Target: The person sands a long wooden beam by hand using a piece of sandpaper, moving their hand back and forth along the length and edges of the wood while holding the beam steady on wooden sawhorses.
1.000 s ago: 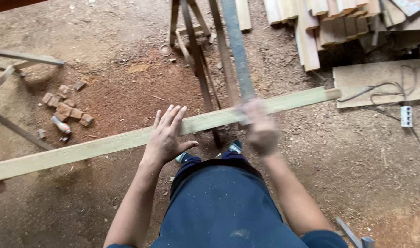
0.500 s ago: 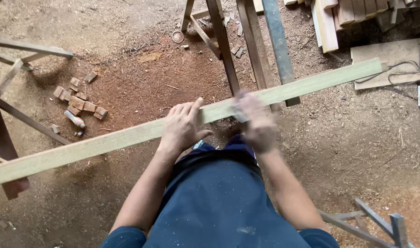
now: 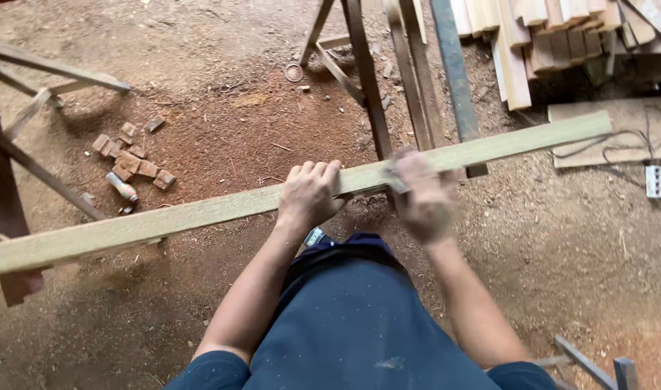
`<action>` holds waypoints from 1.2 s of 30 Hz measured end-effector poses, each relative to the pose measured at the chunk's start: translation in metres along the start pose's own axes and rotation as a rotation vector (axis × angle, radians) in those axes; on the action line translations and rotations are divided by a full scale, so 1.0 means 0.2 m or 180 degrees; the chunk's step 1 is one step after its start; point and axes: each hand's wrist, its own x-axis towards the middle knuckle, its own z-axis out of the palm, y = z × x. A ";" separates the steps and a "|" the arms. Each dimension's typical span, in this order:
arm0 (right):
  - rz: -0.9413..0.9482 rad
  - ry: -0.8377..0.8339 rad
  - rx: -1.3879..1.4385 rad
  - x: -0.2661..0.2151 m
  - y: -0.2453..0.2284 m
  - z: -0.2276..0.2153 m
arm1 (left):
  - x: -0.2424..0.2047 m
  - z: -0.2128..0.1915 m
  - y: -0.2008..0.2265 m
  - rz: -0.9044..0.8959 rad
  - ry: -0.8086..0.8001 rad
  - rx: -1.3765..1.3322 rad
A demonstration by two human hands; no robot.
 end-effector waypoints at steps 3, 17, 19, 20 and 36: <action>-0.1046 0.1857 -0.1491 0.01 0.08 -0.10 | 0.01 0.01 0.00 -0.0021 0.0052 0.0291; -0.0450 0.1570 -0.0779 0.01 0.25 -0.05 | -0.19 -0.15 -0.16 -0.0421 0.0480 0.0461; -0.0765 0.1829 -0.0977 0.01 0.16 0.01 | -0.34 -0.17 -0.26 -0.0631 0.0417 0.0630; -0.0908 0.1987 -0.1097 0.01 0.09 0.05 | -0.38 -0.14 -0.29 -0.0648 0.0403 0.0623; -0.1077 0.2026 -0.1254 -0.08 -0.29 0.15 | -0.54 -0.19 -0.71 -0.1054 -0.0502 0.0598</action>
